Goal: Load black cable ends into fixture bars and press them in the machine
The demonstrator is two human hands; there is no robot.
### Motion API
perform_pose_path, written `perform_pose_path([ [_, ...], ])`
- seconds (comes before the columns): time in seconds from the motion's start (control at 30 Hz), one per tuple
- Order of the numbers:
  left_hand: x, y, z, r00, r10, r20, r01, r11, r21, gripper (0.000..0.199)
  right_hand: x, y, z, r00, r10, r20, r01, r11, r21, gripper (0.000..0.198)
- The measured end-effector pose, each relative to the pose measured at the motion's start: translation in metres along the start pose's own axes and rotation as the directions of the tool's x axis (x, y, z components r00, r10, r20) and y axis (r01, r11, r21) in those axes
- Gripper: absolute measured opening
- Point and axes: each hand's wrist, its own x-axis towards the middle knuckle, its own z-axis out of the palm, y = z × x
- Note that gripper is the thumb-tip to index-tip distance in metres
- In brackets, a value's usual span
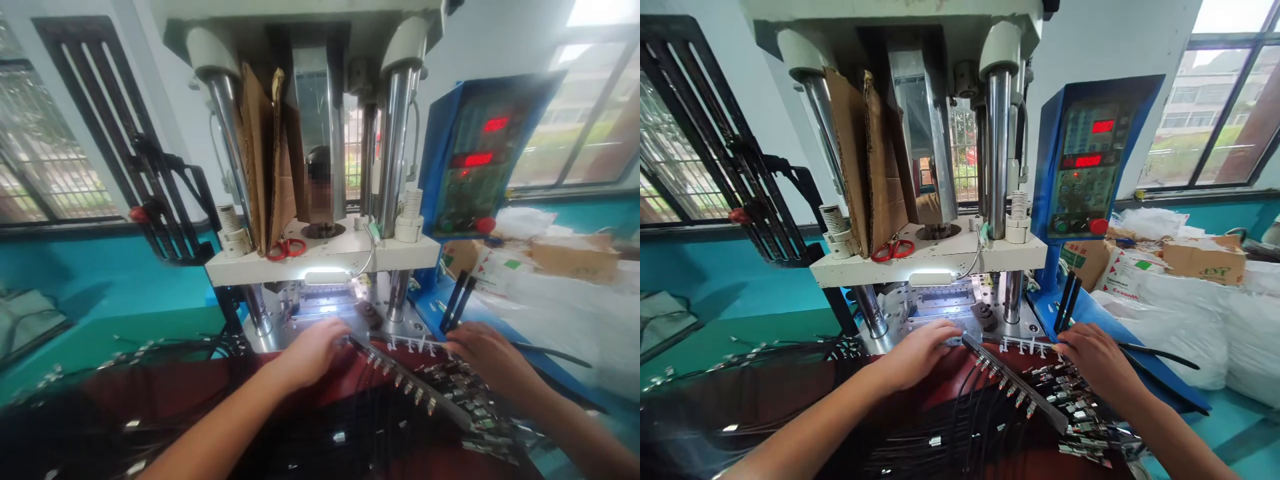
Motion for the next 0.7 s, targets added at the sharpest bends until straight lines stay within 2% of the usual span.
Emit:
perform_pose_path([
  [0.03, 0.013, -0.001, 0.009, 1.000, 0.012, 0.027, -0.012, 1.000, -0.002, 0.036, -0.006, -0.007, -0.005, 1.000, 0.004, 0.006, -0.004, 1.000, 0.006, 0.035],
  [0.1, 0.032, -0.007, 0.022, 0.997, 0.026, 0.074, -0.026, 1.000, -0.003, 0.038, -0.023, -0.026, -0.015, 0.995, 0.083, 0.045, -0.086, 0.995, 0.057, 0.035],
  [0.17, 0.043, -0.013, 0.029, 0.994, 0.032, 0.105, -0.032, 0.999, -0.006, 0.036, -0.043, -0.045, -0.021, 0.961, 0.115, 0.250, -0.159, 0.974, 0.161, 0.033],
  [0.23, 0.049, -0.018, 0.032, 0.992, 0.035, 0.120, -0.034, 0.999, -0.014, 0.031, -0.057, -0.060, -0.022, 0.915, 0.055, 0.400, -0.157, 0.961, 0.226, 0.037],
  [0.33, 0.048, -0.024, 0.031, 0.991, 0.022, 0.129, -0.018, 0.999, -0.035, 0.021, -0.058, -0.067, -0.019, 0.902, -0.008, 0.432, -0.099, 0.970, 0.224, 0.024],
  [0.43, 0.034, -0.033, 0.018, 0.995, -0.029, 0.100, 0.036, 0.997, -0.075, 0.013, -0.036, -0.071, -0.018, 0.928, -0.023, 0.371, -0.066, 0.972, 0.225, 0.021],
  [0.53, 0.014, -0.049, -0.004, 0.990, -0.144, 0.010, 0.144, 0.979, -0.144, 0.011, 0.008, -0.087, -0.015, 0.945, -0.060, 0.322, -0.051, 0.944, 0.325, 0.023],
  [0.57, 0.008, -0.056, -0.012, 0.980, -0.199, -0.014, 0.193, 0.965, -0.178, 0.009, 0.026, -0.095, -0.011, 0.944, -0.058, 0.326, -0.069, 0.929, 0.364, 0.024],
  [0.6, 0.003, -0.063, -0.019, 0.964, -0.262, -0.036, 0.249, 0.944, -0.217, 0.008, 0.044, -0.103, -0.005, 0.953, -0.003, 0.302, -0.121, 0.912, 0.391, 0.024],
  [0.7, 0.000, -0.082, -0.030, 0.887, -0.449, -0.105, 0.394, 0.856, -0.334, 0.018, 0.098, -0.124, 0.022, 0.970, 0.030, 0.243, -0.126, 0.912, 0.390, 0.026],
])
